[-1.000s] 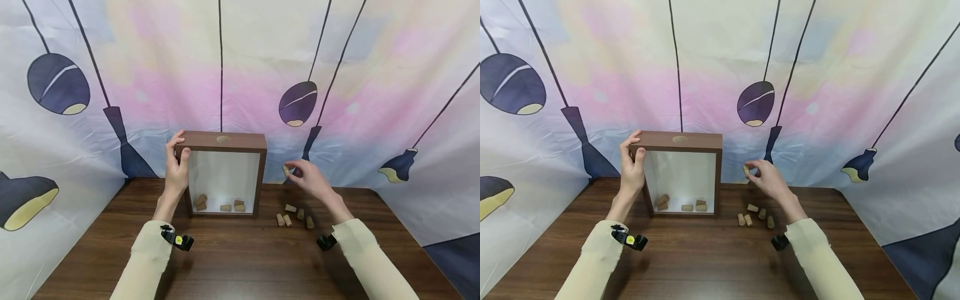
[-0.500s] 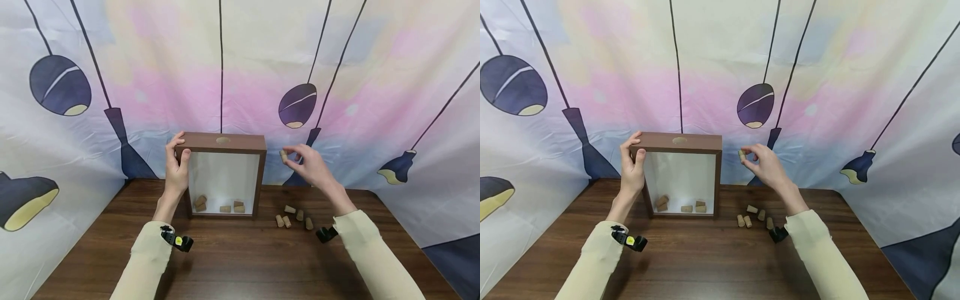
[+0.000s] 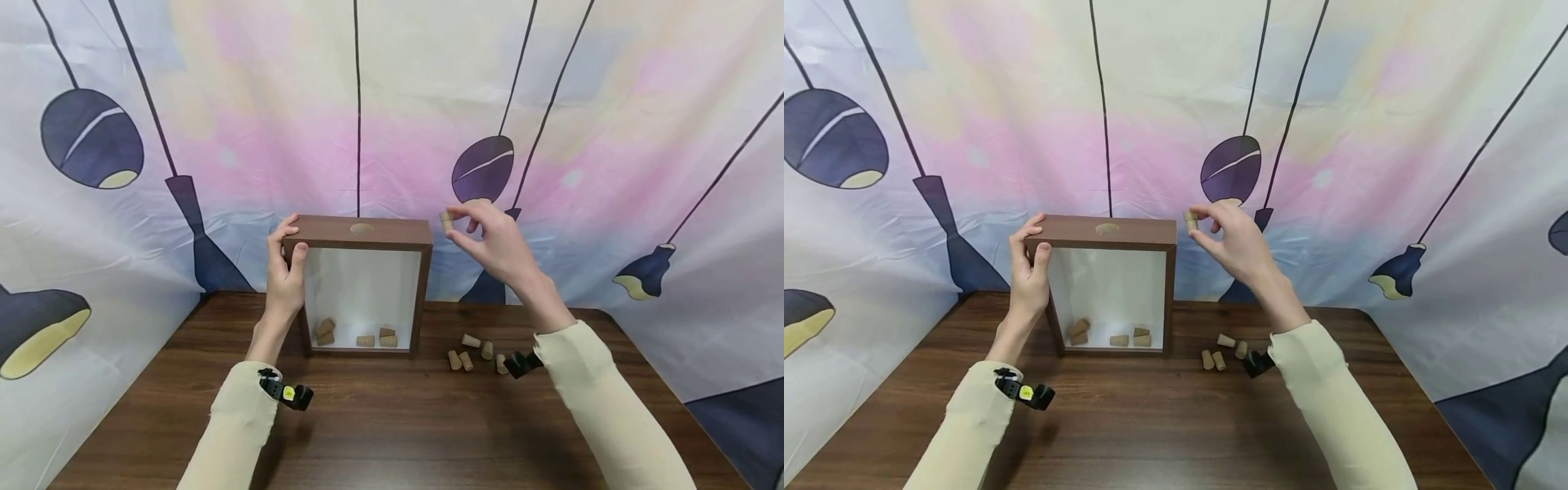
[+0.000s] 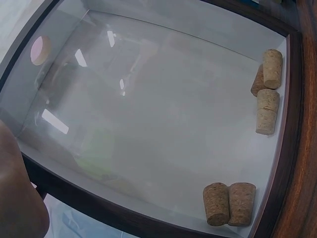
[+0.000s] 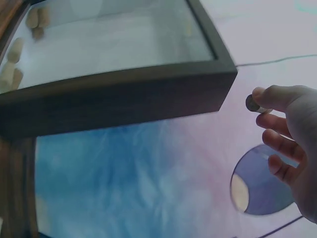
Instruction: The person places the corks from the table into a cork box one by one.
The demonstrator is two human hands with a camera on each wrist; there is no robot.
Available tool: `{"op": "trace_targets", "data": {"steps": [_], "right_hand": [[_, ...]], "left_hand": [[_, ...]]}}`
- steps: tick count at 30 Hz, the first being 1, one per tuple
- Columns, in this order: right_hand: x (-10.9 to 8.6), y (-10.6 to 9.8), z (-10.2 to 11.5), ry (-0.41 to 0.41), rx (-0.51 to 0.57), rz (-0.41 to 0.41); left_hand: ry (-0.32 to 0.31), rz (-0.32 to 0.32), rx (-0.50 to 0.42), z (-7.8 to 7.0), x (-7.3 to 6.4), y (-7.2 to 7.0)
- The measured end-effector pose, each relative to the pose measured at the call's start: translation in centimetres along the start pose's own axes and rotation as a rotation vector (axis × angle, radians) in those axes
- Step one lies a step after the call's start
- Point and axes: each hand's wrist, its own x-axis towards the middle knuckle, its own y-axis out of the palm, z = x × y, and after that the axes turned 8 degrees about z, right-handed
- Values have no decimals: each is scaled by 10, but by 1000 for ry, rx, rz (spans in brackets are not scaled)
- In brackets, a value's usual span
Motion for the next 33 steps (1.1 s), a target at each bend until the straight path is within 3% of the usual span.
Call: {"op": "trace_targets", "data": {"steps": [8,19,33], "right_hand": [[27,1,26,-46,19,22],[61,22,52,-126,66,75],[85,54,71,9,38,292]], "left_hand": [[-2,1,-8,1,0,-2],[13,-1,-13,1,0,-1],[9,-2,-8,0,-1,-1]]}}
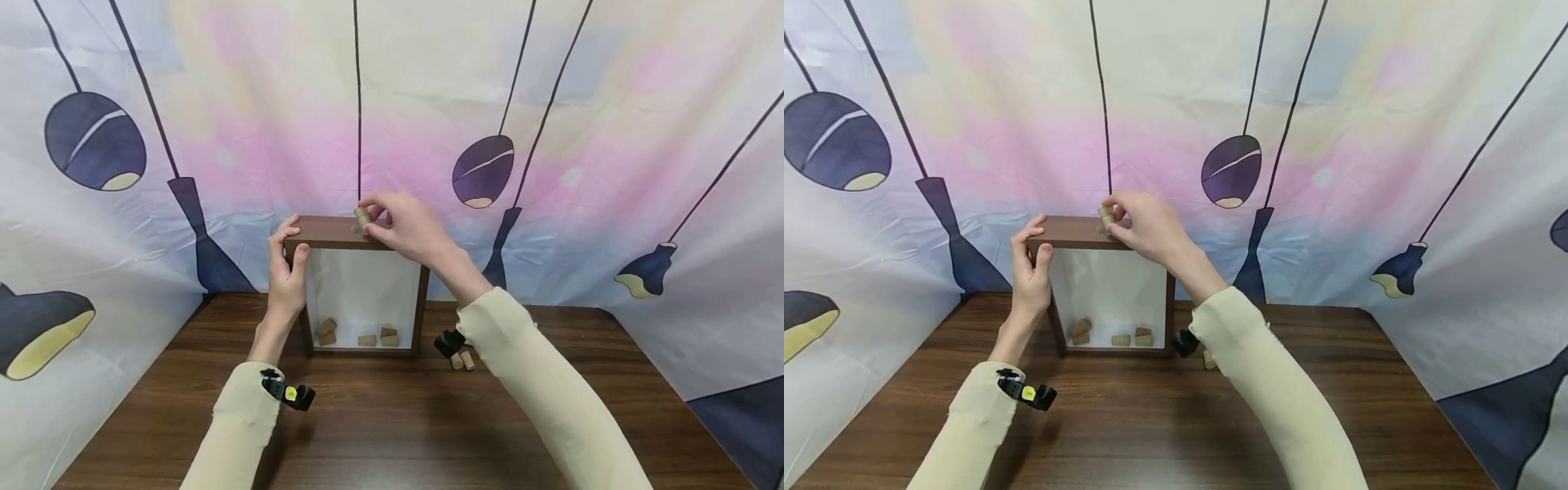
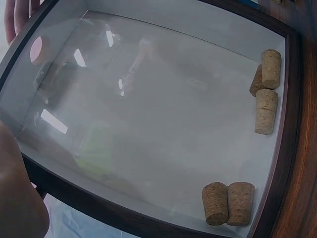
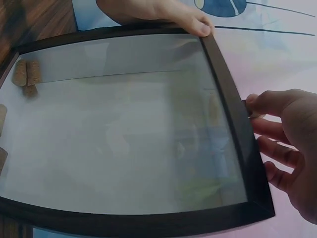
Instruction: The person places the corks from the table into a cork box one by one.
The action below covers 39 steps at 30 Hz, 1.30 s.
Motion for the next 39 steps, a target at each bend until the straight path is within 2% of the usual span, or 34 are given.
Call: {"op": "trace_targets", "data": {"steps": [3,6,9,14,18,27,32,39], "right_hand": [[2,6,-2,18,14,33],[2,10,-4,23,40,34],[2,11,-5,19,56,18],[1,12,-6,-18,26,-20],[-6,12,-7,-17,11,-53],[-33,5,-14,7,79,-143],[-55,0,-28,32,123,-202],[-86,-5,-52,76,105,-310]], "left_hand": [[-6,-4,1,0,-1,1],[-10,-3,-7,1,-1,2],[-5,2,-25,2,0,4],[2,-6,-26,1,1,4],[7,-9,-19,1,1,3],[6,-8,-7,2,1,2],[2,-6,-12,2,1,2],[-12,-6,-19,3,0,2]]}}
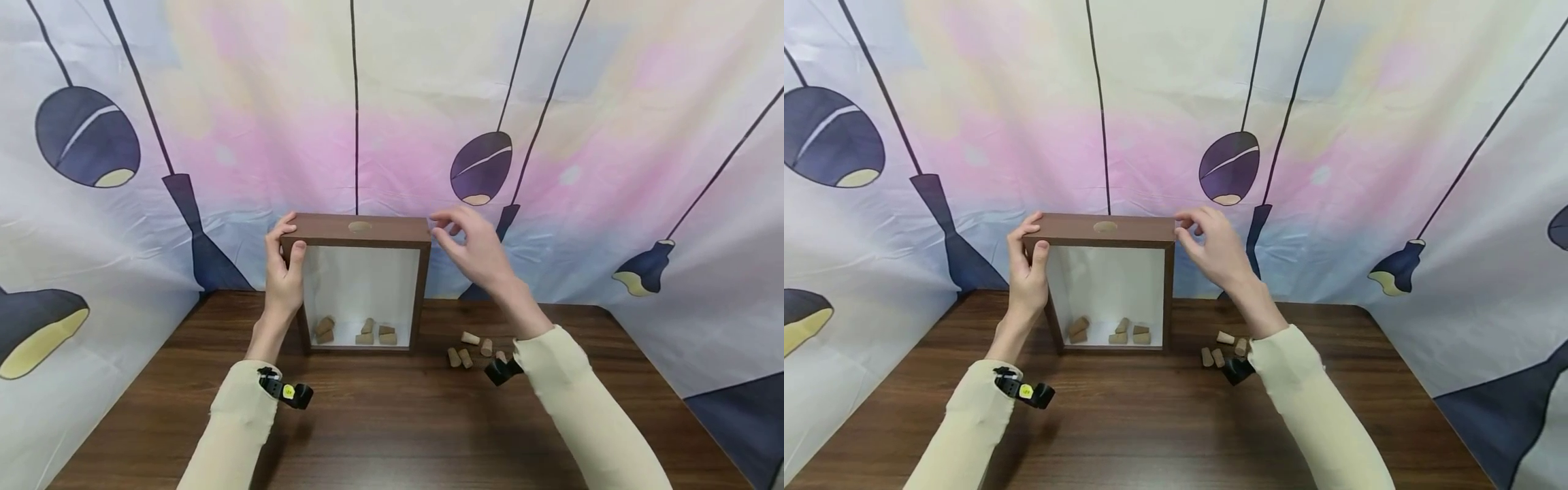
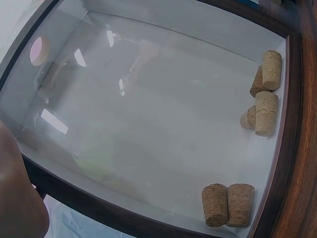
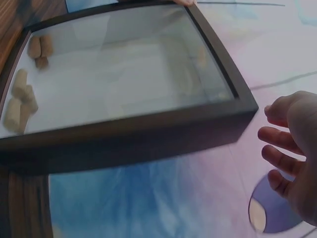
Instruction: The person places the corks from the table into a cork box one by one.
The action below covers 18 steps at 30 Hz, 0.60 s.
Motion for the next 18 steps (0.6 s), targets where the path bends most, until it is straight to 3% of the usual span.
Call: {"op": "trace_targets", "data": {"steps": [5,18], "right_hand": [[-18,-3,-16,53,-4,0],[-65,15,-62,174,-54,199]], "left_hand": [[6,-5,-3,0,-1,-1],[23,-8,8,1,1,0]]}}
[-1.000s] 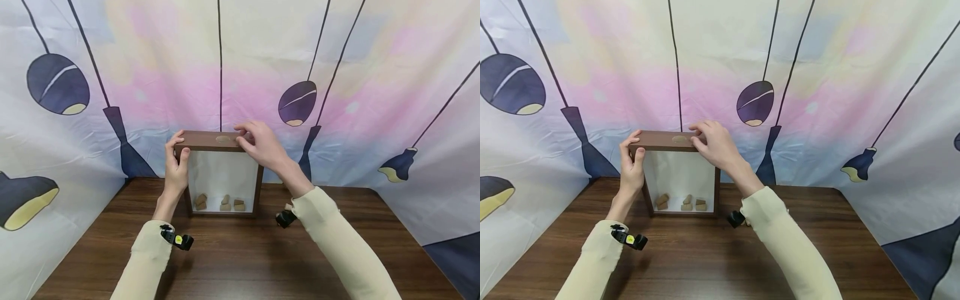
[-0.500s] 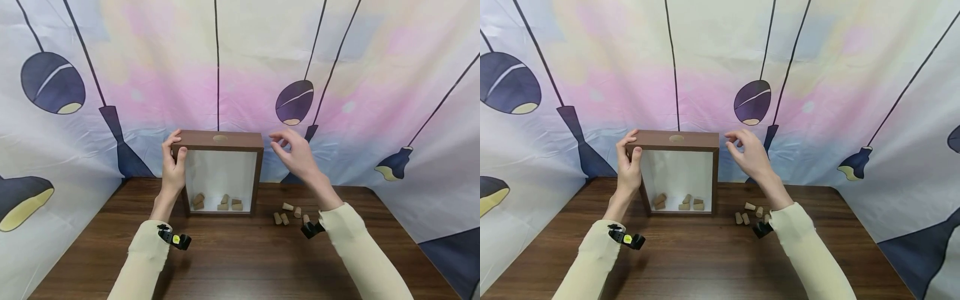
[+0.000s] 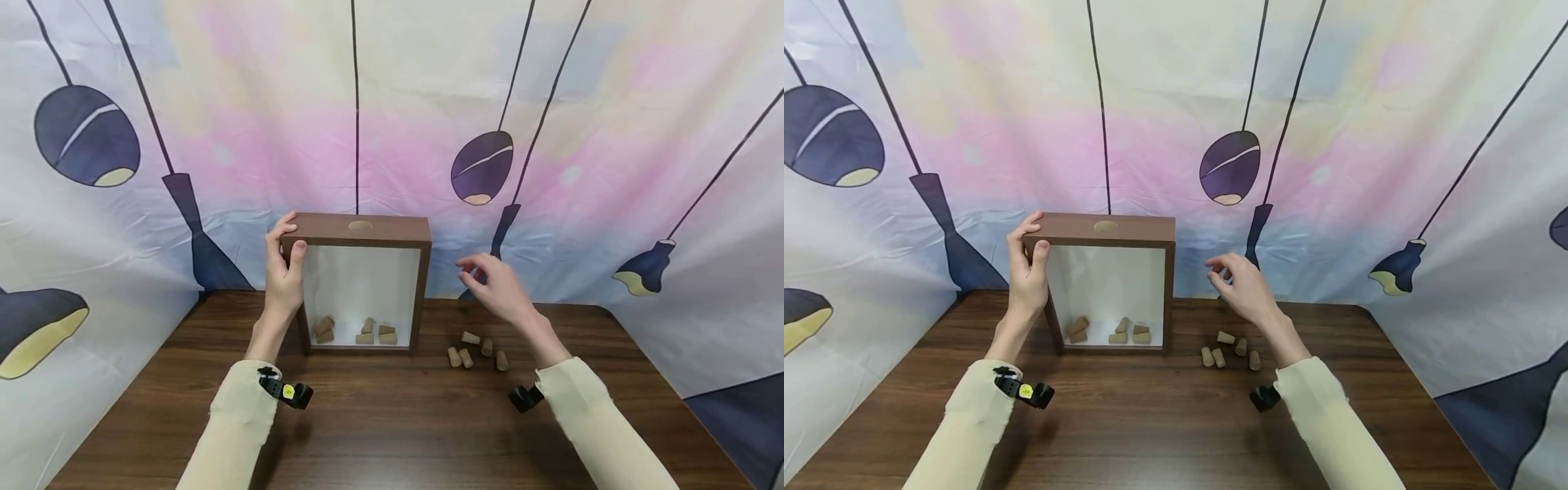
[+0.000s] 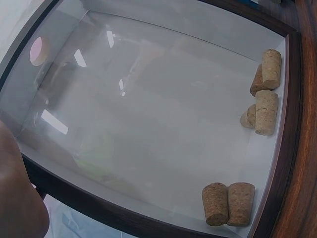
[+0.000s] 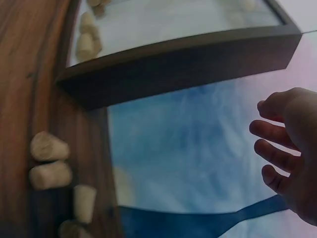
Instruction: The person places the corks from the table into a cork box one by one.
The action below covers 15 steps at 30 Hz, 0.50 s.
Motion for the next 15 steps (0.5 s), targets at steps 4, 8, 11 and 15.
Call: {"op": "trace_targets", "data": {"steps": [4,8,11,15], "right_hand": [[-9,11,-13,14,-1,44],[-20,22,-24,57,18,93],[-27,29,-32,88,30,130],[-32,38,-37,106,53,164]], "left_hand": [[0,-4,-6,0,0,-1],[1,2,0,0,0,0],[3,7,1,0,0,0],[-2,8,-2,0,0,0]]}}
